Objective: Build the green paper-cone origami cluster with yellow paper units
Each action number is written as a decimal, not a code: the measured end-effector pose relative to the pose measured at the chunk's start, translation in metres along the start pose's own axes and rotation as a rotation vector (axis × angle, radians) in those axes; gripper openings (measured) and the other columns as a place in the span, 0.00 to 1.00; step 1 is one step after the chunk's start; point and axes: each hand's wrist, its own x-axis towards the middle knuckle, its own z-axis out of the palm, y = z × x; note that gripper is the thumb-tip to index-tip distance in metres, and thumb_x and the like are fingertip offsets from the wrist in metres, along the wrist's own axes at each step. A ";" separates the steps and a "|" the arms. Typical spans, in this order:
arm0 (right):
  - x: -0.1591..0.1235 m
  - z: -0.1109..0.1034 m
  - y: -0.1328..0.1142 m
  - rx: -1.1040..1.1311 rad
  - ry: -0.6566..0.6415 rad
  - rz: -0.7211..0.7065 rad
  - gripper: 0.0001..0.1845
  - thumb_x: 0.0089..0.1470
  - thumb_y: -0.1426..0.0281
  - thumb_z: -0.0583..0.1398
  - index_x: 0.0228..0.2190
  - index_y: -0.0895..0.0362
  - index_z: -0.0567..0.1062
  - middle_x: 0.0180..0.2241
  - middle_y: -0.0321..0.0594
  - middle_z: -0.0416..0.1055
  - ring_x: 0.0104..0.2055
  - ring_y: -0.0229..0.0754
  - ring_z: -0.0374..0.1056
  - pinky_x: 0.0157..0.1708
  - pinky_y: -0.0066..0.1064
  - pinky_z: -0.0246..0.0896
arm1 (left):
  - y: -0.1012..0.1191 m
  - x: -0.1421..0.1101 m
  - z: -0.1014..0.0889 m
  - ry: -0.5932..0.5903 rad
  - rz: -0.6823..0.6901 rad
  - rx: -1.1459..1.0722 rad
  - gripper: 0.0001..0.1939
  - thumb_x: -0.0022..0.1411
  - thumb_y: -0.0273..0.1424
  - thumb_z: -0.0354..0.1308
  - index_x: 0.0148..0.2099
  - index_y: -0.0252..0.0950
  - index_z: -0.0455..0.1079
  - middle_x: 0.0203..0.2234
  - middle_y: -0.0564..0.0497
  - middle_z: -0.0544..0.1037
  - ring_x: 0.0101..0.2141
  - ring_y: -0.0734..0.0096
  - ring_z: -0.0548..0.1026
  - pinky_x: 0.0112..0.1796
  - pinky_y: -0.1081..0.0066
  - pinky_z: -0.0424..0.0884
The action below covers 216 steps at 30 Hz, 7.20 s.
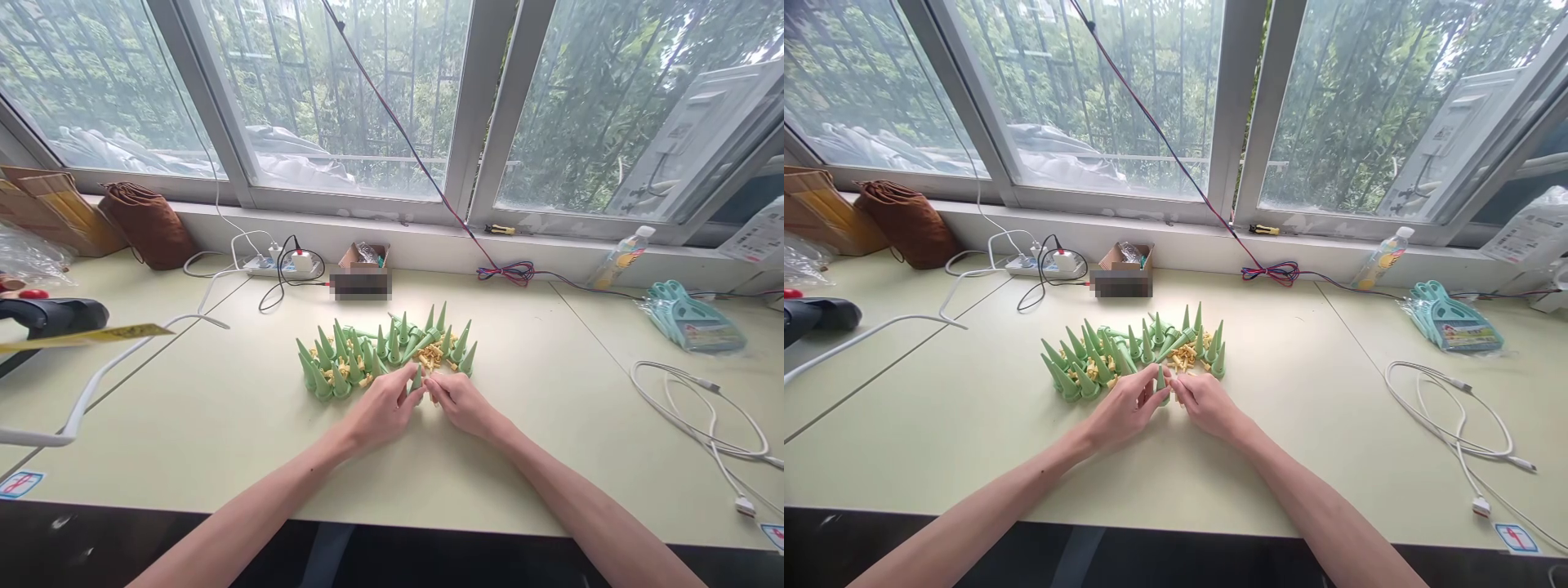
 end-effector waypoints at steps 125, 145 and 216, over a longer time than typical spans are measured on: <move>0.000 0.003 -0.002 0.090 0.158 -0.018 0.17 0.65 0.64 0.53 0.26 0.57 0.68 0.21 0.33 0.59 0.23 0.36 0.51 0.24 0.29 0.48 | 0.001 0.001 0.003 0.086 -0.066 -0.074 0.06 0.69 0.34 0.52 0.43 0.37 0.64 0.21 0.59 0.66 0.20 0.77 0.63 0.25 0.74 0.61; 0.000 0.005 -0.002 0.063 0.164 0.024 0.21 0.67 0.62 0.51 0.24 0.56 0.65 0.21 0.32 0.58 0.23 0.35 0.52 0.25 0.28 0.48 | 0.002 0.003 0.002 0.116 -0.061 -0.147 0.05 0.68 0.33 0.53 0.42 0.37 0.64 0.22 0.57 0.69 0.20 0.77 0.65 0.24 0.75 0.62; -0.001 0.000 -0.007 0.107 0.224 -0.019 0.22 0.67 0.60 0.50 0.23 0.56 0.64 0.20 0.32 0.57 0.22 0.35 0.50 0.23 0.28 0.47 | 0.009 0.001 0.000 0.129 0.043 -0.154 0.03 0.66 0.30 0.55 0.43 0.37 0.66 0.24 0.55 0.71 0.20 0.78 0.67 0.23 0.76 0.65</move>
